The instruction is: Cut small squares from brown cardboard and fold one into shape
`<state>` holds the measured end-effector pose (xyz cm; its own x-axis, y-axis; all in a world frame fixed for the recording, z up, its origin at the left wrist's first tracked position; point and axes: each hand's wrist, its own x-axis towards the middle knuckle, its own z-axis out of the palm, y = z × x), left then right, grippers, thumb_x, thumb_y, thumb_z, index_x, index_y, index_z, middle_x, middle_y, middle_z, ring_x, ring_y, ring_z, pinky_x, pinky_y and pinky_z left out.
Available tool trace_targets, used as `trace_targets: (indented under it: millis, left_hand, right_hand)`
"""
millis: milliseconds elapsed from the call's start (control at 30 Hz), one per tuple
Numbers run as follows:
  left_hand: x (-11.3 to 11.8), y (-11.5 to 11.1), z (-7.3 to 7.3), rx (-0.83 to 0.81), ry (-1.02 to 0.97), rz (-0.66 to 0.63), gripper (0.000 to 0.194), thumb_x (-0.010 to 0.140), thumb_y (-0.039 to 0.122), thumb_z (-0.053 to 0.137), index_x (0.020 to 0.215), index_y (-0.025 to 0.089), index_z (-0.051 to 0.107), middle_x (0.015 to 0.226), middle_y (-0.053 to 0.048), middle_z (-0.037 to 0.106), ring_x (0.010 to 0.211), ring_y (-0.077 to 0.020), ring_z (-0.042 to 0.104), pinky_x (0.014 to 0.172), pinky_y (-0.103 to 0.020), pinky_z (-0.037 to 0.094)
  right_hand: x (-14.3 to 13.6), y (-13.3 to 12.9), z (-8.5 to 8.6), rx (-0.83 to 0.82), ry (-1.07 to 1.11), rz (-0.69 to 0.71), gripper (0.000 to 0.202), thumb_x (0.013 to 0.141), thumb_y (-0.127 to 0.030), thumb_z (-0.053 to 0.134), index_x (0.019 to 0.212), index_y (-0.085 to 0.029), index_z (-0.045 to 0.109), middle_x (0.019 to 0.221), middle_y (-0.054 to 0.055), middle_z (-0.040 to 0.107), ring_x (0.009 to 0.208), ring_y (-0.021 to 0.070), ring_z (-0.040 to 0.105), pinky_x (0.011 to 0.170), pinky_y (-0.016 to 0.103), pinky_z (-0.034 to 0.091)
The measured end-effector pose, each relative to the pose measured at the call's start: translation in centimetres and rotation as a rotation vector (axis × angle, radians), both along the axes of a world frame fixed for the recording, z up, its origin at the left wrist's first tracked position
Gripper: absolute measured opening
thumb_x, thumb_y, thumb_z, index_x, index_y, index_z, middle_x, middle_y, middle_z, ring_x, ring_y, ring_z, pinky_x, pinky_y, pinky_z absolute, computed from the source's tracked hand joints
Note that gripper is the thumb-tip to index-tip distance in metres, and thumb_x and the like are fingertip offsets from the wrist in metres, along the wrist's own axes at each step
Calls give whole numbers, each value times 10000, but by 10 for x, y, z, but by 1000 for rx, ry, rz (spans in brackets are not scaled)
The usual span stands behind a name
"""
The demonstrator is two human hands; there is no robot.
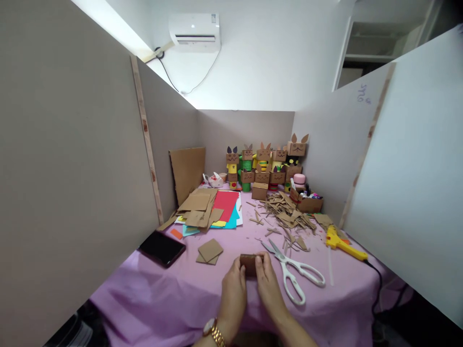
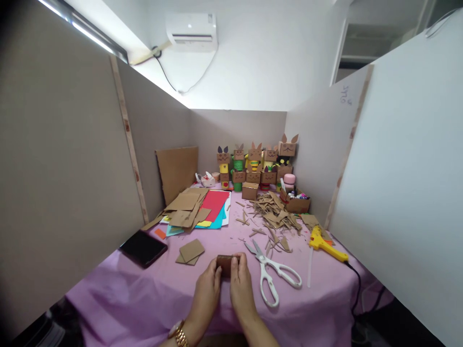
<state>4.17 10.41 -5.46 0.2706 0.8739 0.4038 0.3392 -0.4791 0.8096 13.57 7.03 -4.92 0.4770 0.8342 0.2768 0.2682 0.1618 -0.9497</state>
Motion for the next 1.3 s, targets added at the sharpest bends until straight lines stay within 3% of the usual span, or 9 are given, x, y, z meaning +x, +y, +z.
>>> trace_targets:
  millis: [200,367,533,700,800,900,1033,1133,1300]
  left_hand:
    - [-3,6,2,128,22,-21,246,865,171,369,966,131,589,927,-146,704,799,-227,673,699,-333,541]
    - [-18,3,13,391,18,-17,214,904,159,386,996,174,579,931,-92,713,793,-177,685,673,-260,557]
    - [-44,1,16,773,48,-157,317,911,137,392,1165,247,545,1121,-48,672,1042,-161,620,934,-302,477]
    - [-45,-9,10,898,100,-265,375,941,132,335,1258,265,487,1221,-44,617,1186,-160,514,1005,-337,420]
    - [-40,-15,8,719,-35,-138,378,928,135,360,1218,311,526,1279,-29,572,1217,-172,483,1026,-352,392]
    - [-35,-20,17,163,-266,-82,350,912,276,433,1260,302,473,1345,-40,507,1243,-191,452,1025,-342,383]
    - [-26,-32,39,-569,-612,-320,571,736,486,646,1197,192,483,1097,-122,663,1007,-256,621,756,-318,525]
    - [-20,-42,50,-687,-717,-388,384,675,407,729,947,170,597,897,-76,705,802,-210,658,614,-247,499]
    - [-26,-50,56,-544,-670,-396,275,719,393,692,871,179,611,827,-38,699,672,-152,620,629,-241,479]
  right_hand:
    - [4,3,0,21,63,17,279,863,-469,360,921,-227,485,927,80,615,929,223,592,803,316,482]
    - [5,-16,8,49,186,-86,450,806,-558,451,1093,-212,423,1195,115,540,1154,224,493,970,340,391]
    - [-6,-45,20,-47,541,125,479,811,-643,399,813,-179,520,678,57,654,555,161,619,475,240,462]
    - [-3,-50,26,36,518,218,414,731,-557,606,773,-149,553,484,-26,570,384,85,489,375,169,376]
    - [2,-52,24,39,324,144,412,767,-559,554,769,-147,560,515,-18,560,413,100,514,401,186,398]
    - [1,-58,25,70,124,65,401,817,-542,474,740,-158,559,534,-11,538,439,115,519,416,198,397]
    - [-6,-65,27,71,92,102,407,818,-547,459,758,-160,573,531,-12,526,449,118,517,427,194,396]
    - [-7,-68,27,58,140,169,425,808,-565,463,788,-157,584,548,1,557,460,126,543,433,192,405]
    - [0,-69,25,106,14,208,373,858,-487,428,885,-167,617,623,24,614,536,152,587,500,220,454]
